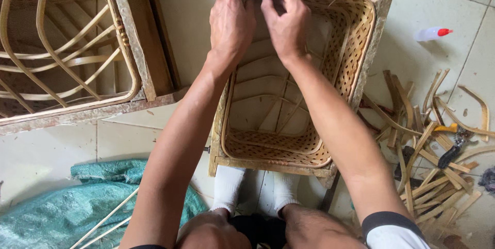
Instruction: The person applies glue to the rim of a rectangular basket frame and presses a curved bamboo strip into place. They then use a hammer to tap the strip flush and trim excess material with a knife.
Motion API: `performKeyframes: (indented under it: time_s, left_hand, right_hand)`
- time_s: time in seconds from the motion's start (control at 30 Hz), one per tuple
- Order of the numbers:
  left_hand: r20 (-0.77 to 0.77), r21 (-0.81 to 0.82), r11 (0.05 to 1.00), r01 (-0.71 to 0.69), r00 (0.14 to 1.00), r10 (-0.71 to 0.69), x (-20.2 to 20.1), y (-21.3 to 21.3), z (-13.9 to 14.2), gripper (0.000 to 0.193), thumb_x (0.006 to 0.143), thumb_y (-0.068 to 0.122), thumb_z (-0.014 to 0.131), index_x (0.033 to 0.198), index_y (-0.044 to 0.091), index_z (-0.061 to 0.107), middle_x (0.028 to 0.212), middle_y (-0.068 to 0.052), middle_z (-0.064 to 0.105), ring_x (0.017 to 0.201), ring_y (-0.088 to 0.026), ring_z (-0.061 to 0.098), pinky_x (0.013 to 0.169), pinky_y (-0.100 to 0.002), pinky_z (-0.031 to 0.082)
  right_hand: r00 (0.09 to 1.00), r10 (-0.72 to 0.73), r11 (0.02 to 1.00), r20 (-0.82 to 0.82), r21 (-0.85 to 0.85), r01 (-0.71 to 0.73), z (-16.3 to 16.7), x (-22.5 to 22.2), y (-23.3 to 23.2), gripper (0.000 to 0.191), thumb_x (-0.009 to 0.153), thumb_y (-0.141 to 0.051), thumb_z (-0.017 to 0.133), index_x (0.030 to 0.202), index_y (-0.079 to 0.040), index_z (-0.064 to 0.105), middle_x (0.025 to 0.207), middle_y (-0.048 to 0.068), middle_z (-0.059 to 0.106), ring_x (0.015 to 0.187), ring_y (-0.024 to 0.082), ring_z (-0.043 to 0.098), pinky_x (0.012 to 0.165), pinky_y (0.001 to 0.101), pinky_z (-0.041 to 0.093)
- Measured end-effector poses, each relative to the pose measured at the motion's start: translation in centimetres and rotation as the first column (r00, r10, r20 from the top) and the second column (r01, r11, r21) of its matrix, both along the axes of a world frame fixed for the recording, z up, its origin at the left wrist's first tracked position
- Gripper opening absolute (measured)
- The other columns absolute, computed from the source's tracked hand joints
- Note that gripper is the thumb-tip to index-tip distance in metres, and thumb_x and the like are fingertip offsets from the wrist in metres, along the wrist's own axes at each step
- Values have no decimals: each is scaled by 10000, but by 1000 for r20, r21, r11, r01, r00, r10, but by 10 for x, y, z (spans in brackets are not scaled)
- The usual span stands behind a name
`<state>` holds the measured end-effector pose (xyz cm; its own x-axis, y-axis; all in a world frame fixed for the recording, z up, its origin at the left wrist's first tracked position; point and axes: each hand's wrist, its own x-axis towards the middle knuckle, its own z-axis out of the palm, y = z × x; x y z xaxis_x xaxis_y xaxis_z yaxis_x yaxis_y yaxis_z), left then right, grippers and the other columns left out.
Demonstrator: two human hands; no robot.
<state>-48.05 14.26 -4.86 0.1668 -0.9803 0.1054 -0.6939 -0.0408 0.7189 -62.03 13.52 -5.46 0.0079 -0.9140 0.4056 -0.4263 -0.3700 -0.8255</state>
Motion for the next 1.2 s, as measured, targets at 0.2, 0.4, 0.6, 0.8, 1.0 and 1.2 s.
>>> performKeyframes:
  time_s: [0.2,0.4,0.6,0.8,1.0,1.2]
  left_hand:
    - [22,12,1000,-13,1000,12,-2,2,2,600,979,165,690,1443,10,341,1126,-257,677,1016,-464,667,866,-541,528]
    - [3,-38,999,-7,1000,7,-3,5,5,598,977,154,683,1439,-3,338,1113,-262,677,991,-463,673,849,-538,532]
    - [3,-19,1000,-18,1000,18,-3,4,4,517,1004,196,685,1393,14,398,1127,-247,686,1016,-455,679,866,-532,537]
    - [9,-13,1000,-25,1000,25,-3,4,6,517,998,195,678,1396,13,402,1165,-255,676,1034,-457,670,878,-526,534]
    - [29,-57,998,-6,1000,7,-2,5,2,567,957,152,687,1410,-11,386,1171,-265,658,1067,-459,648,905,-527,520]
    - [88,-34,999,15,996,-12,1,3,-13,512,947,163,709,1357,17,440,1239,-250,643,1121,-446,642,947,-510,523]
  right_hand:
    - [993,-84,994,-86,-70,78,0,5,4,153,982,-96,774,1119,-55,720,1054,89,770,965,199,761,859,334,608]
    - [984,-161,984,77,-64,166,-8,17,8,97,951,-91,771,1039,-70,737,973,62,775,878,185,776,823,307,599]
    - [984,-155,980,87,-113,164,-15,14,12,92,956,-83,765,1033,-44,734,967,74,731,919,177,718,860,299,567]
    - [966,-135,991,222,40,129,-18,24,15,93,977,-120,756,1045,-57,751,1001,26,779,928,153,740,872,287,578]
    - [993,-115,986,41,-120,119,-16,10,14,118,1015,-133,759,1125,-110,723,1088,36,759,1000,154,750,907,298,604]
    - [996,73,993,-45,-84,-77,-31,-22,-5,281,1042,-9,733,1255,-166,638,1087,34,735,989,175,761,908,297,661]
